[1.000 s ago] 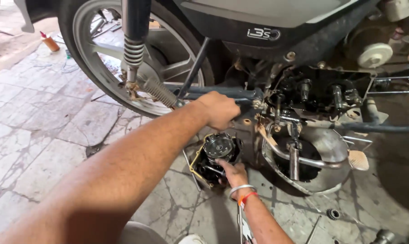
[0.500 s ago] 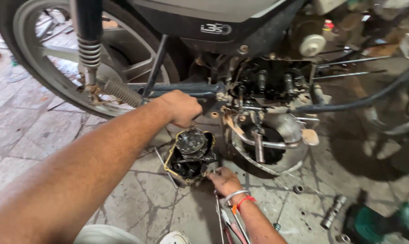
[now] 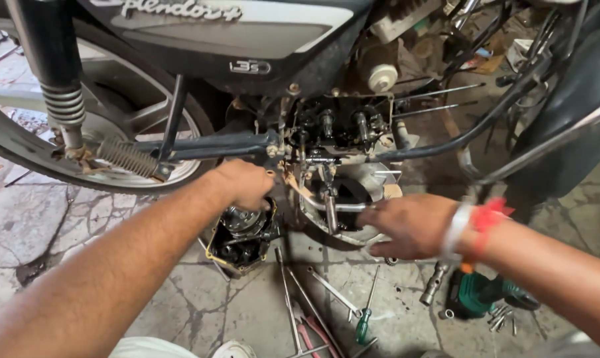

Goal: The person works on the exposed engine of a motorcycle, using a long wrench to loosen and tighten fasteners on the engine case while steadying components with the other hand. They then use a screwdriver and a cordless impact driver on the engine, pick up a removed engine cover from the floor, and handle small bolts and parts scattered on the tiled floor.

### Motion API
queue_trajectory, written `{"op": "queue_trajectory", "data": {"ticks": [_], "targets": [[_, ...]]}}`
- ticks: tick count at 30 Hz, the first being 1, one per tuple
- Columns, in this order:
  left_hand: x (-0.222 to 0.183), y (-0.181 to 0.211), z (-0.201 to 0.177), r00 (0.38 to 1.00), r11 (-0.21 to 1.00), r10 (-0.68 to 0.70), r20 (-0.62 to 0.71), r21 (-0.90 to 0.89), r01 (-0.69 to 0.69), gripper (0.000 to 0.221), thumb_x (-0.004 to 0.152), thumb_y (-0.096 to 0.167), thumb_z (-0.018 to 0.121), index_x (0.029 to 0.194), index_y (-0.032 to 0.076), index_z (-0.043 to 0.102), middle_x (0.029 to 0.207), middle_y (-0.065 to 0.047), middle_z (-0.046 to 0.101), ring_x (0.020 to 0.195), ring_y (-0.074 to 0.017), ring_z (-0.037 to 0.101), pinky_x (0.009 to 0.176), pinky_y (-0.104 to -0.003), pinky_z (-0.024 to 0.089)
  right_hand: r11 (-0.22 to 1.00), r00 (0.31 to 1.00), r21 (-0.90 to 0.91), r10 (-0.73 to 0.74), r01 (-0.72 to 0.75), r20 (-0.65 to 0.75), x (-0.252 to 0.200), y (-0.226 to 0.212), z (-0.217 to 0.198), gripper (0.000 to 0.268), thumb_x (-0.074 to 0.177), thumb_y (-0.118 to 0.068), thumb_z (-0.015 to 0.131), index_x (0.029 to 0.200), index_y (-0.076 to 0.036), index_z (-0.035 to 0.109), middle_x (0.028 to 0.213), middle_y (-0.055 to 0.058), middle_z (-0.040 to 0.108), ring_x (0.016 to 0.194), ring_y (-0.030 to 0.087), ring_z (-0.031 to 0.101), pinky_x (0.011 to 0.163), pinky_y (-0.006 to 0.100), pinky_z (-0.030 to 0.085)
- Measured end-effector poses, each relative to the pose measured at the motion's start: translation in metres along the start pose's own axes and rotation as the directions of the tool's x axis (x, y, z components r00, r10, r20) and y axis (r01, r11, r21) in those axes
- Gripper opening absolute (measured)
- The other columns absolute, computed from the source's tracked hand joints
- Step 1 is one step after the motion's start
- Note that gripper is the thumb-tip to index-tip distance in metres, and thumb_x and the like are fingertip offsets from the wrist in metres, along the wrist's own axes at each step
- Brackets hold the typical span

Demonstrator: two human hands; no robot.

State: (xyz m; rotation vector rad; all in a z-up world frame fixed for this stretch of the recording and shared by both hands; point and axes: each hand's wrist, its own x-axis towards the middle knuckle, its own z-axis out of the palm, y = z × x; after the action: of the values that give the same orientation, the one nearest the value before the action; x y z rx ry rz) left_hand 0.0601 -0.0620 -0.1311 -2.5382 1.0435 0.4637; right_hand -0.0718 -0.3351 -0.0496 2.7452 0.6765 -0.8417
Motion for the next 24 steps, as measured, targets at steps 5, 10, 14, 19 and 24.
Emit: {"op": "queue_trajectory", "data": {"ticks": [5, 10, 14, 19, 24], "targets": [[0.020, 0.015, 0.003, 0.995, 0.993, 0.087, -0.039, -0.072, -0.090, 0.040, 0.089, 0.044, 0.070, 0.106, 0.008, 0.074, 0.106, -0.016, 0.073, 0.101, -0.0353, 0.072, 0.087, -0.047, 0.059, 0.999, 0.999, 0.018, 0.039, -0.039, -0.007, -0.037, 0.027, -0.030, 0.070, 0.085, -0.055, 0.068, 0.147, -0.025, 0.051, 0.126, 0.012, 0.065, 0.115, 0.032, 0.065, 0.099, 0.043, 0.053], [0.030, 0.025, -0.001, 0.992, 0.987, 0.122, -0.026, -0.098, -0.124, 0.037, 0.089, 0.042, 0.069, 0.107, 0.010, 0.073, 0.105, -0.016, 0.073, 0.102, -0.0350, 0.071, 0.086, -0.048, 0.058, 0.991, 0.993, 0.102, 0.092, -0.085, -0.069, -0.038, 0.059, -0.020, 0.065, 0.084, -0.053, 0.069, 0.141, -0.025, 0.058, 0.118, 0.009, 0.069, 0.110, 0.030, 0.069, 0.095, 0.041, 0.055], [0.042, 0.025, 0.002, 0.993, 0.987, 0.115, 0.012, -0.113, -0.113, 0.038, 0.090, 0.042, 0.070, 0.109, 0.009, 0.072, 0.106, -0.017, 0.073, 0.104, -0.0360, 0.071, 0.089, -0.049, 0.057, 0.997, 0.991, 0.009, -0.074, 0.076, -0.114, -0.041, 0.104, 0.036, 0.058, 0.079, -0.054, 0.076, 0.126, -0.021, 0.067, 0.109, 0.009, 0.072, 0.104, 0.031, 0.069, 0.088, 0.041, 0.056], [0.054, 0.018, 0.020, 0.990, 0.980, 0.139, -0.020, -0.139, -0.140, 0.045, 0.087, 0.045, 0.073, 0.111, 0.006, 0.070, 0.108, -0.018, 0.071, 0.105, -0.0371, 0.070, 0.088, -0.049, 0.057, 0.954, 0.959, 0.108, -0.275, 0.281, -0.068, -0.080, 0.047, 0.000, 0.035, 0.089, -0.046, 0.068, 0.112, -0.019, 0.071, 0.102, 0.002, 0.072, 0.097, 0.022, 0.072, 0.083, 0.040, 0.058], [0.045, 0.017, 0.021, 0.990, 0.984, 0.142, 0.006, -0.111, -0.140, 0.044, 0.088, 0.045, 0.072, 0.109, 0.006, 0.072, 0.109, -0.018, 0.071, 0.106, -0.0371, 0.070, 0.090, -0.049, 0.056, 0.690, 0.710, -0.206, -0.703, 0.694, 0.041, -0.073, 0.130, 0.081, 0.024, 0.100, -0.029, 0.047, 0.083, -0.016, 0.058, 0.084, -0.001, 0.059, 0.085, 0.013, 0.064, 0.087, 0.041, 0.032]]}}
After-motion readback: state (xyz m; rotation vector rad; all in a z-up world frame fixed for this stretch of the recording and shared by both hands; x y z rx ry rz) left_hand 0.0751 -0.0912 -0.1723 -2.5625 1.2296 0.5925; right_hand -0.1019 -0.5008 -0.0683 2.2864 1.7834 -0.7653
